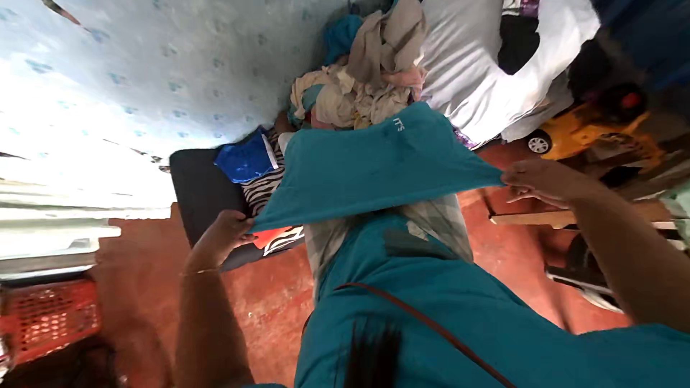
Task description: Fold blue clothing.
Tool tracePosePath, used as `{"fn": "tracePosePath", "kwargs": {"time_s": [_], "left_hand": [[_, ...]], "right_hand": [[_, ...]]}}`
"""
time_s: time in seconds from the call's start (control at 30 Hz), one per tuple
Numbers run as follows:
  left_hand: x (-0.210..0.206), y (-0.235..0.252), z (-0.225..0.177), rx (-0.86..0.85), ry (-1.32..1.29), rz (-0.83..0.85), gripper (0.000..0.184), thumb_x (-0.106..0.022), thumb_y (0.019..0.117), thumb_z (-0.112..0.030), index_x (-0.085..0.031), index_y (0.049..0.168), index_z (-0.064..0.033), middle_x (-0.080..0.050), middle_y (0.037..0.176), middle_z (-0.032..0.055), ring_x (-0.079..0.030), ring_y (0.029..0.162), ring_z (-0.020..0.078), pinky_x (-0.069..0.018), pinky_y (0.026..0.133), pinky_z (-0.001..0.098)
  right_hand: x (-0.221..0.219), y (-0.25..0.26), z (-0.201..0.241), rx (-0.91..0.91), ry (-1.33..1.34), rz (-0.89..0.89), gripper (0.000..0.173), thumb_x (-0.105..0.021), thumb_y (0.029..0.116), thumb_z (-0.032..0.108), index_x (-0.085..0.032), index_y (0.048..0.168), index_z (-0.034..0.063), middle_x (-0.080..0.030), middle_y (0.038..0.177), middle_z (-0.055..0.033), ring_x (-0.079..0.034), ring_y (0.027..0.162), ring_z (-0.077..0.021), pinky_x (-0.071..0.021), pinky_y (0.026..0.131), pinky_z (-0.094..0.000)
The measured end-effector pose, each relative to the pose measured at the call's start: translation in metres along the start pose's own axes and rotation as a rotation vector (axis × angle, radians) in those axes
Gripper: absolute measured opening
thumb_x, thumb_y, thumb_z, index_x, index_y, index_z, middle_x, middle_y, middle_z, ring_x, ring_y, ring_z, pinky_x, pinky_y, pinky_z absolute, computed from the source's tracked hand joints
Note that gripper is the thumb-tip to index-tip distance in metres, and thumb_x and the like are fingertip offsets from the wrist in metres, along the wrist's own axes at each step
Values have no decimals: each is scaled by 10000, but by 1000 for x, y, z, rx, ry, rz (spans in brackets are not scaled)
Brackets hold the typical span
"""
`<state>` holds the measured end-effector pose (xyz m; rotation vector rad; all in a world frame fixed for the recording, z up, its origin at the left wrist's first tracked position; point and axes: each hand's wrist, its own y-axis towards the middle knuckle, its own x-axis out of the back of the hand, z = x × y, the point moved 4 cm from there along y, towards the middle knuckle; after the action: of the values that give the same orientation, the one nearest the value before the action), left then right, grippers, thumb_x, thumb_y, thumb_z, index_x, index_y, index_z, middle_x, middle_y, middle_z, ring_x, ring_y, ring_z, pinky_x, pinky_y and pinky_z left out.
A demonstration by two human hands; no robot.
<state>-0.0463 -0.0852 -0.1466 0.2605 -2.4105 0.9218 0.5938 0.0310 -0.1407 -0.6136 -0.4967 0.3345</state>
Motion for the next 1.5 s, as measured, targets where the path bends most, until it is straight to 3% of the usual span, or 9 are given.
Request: {"fn": "tracePosePath", "kwargs": {"time_s": [0.23,0.43,0.67,0.8,0.9,1.1,1.3,1.4,1.5], "left_hand": [[-1,-28,5,-28,39,17,438,-574,1033,-68,-382,1423,-7,-620,1099,183,-701,929,225,-611,821,424],[-28,2,16,-109,411,126,509,-616,1034,-181,-432,1476,-11,-594,1338,262,-614,1197,387,-490,1005,573],[-103,0,-106,-689,334,-74,423,-587,1040,-231,-553,1382,16,-522,1442,262,-531,1316,405,-456,1074,573],[-195,-8,-193,-773,281,200,487,-548,1056,-285,-499,1449,-2,-589,1390,224,-616,1218,336,-512,1012,503],[-254,1,-229,-669,211,341,650,-595,1043,-311,-314,1557,-29,-571,1381,238,-662,1127,314,-556,953,474],[-283,8,-257,-664,209,220,479,-631,1009,-174,-492,1442,-27,-635,1193,229,-656,999,305,-541,899,457],[-276,-52,-244,-1356,403,173,204,-641,979,-139,-751,1119,-39,-690,1073,188,-642,1047,357,-490,935,537],[-285,-60,-212,-1504,645,244,258,-649,979,-298,-761,1174,-172,-672,1244,113,-592,1207,349,-416,1047,589],[-273,-47,-193,-1311,629,292,392,-617,989,-409,-709,1287,-170,-555,1463,130,-479,1366,374,-335,1131,615]], "right_hand": [[-5,-16,-24,44,-88,7,126,-578,1035,100,-601,1045,-24,-670,799,-114,-684,706,-179,-597,706,-356],[-24,33,-54,158,-363,15,257,-633,1008,115,-629,1234,-6,-683,1063,-234,-682,944,-375,-543,876,-597],[-34,67,62,499,-478,-180,432,-596,984,40,-537,1407,-23,-548,1396,-282,-585,1248,-420,-480,1048,-573],[-42,119,84,615,-457,-130,761,-698,826,-87,-432,1526,50,-447,1531,-245,-480,1375,-427,-417,1111,-603],[-45,140,85,595,-475,-144,778,-762,770,-75,-487,1481,76,-500,1420,-285,-524,1279,-463,-454,1043,-629],[-29,127,75,675,-492,-218,225,-700,883,48,-690,1090,-39,-657,1118,-245,-618,1111,-426,-483,982,-603],[-14,31,35,846,-358,-318,89,-688,869,10,-726,946,-12,-687,1054,-205,-628,1088,-373,-491,972,-557],[-36,20,-14,825,-385,-166,183,-645,835,-75,-751,939,32,-709,1055,-160,-631,1125,-352,-461,1038,-586],[-39,26,-33,793,-322,-170,266,-591,839,-91,-747,1029,9,-705,1099,-178,-638,1127,-357,-483,1018,-570]]}}
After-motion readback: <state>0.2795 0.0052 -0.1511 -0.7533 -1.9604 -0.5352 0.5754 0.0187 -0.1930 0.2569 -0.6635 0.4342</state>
